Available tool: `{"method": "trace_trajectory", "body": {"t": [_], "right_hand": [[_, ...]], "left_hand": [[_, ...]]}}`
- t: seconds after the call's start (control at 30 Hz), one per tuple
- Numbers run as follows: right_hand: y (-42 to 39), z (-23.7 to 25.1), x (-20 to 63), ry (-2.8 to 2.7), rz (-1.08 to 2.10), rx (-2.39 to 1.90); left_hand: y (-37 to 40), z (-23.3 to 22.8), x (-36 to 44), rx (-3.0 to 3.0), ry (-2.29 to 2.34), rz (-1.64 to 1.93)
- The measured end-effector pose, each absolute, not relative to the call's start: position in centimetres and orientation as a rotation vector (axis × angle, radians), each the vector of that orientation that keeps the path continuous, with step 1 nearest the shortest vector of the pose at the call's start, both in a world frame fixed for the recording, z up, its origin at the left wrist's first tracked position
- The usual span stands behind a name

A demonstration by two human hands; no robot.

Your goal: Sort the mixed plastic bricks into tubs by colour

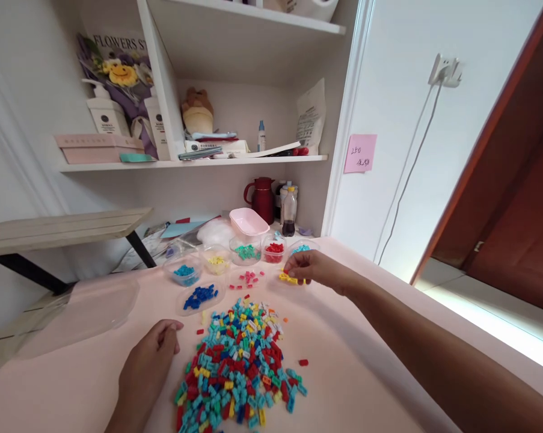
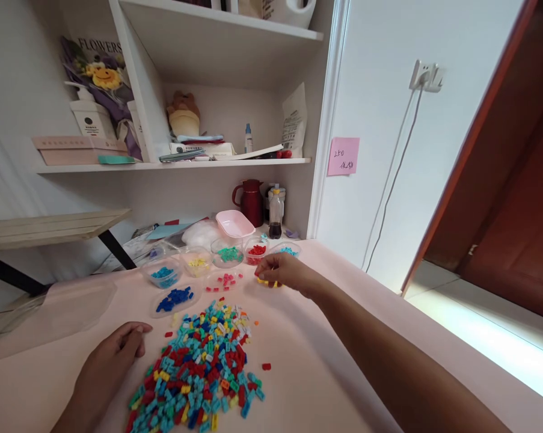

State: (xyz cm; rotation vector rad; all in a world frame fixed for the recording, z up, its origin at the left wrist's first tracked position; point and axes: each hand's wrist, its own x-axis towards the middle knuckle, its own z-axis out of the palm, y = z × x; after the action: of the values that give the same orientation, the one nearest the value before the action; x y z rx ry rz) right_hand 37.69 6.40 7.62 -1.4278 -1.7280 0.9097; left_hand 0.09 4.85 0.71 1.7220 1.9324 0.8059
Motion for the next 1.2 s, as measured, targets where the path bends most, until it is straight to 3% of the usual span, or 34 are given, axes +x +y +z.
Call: {"method": "trace_trajectory", "body": {"t": [0.13, 0.3, 0.47, 0.63, 0.83, 1.07, 1.2], "right_hand": [[11.1, 9.9, 36.9, -1.563, 0.443, -1.558], [13.4, 10.0, 35.9, -1.454, 0.296, -1.548], [9.8, 8.5, 35.3, -1.577, 0.501, -1.461], [5.2, 6.5, 35.8, -1.882, 1.081, -1.189], [3.8, 3.4, 37.7, -1.864, 1.465, -1.223], [2.8, 3.3, 38.6, -1.978, 1.469, -1.186], [2.4, 3.5, 38.0, -2.157, 1.085, -1.376]], "left_hand": [[5.0, 0.3, -0.3, 1.728, 1.897, 0.850], [5.4, -0.1, -0.6, 1.725, 1.852, 0.959], [5.4, 0.4, -0.4, 1.697, 1.887, 0.867], [5.0, 0.9, -0.1, 1.710, 1.881, 0.881], [5.2, 0.6, 0.0, 1.693, 1.832, 1.037], [5.3, 0.7, 0.0, 1.736, 1.852, 0.959], [5.1, 0.9, 0.1, 1.755, 1.856, 0.947]]}}
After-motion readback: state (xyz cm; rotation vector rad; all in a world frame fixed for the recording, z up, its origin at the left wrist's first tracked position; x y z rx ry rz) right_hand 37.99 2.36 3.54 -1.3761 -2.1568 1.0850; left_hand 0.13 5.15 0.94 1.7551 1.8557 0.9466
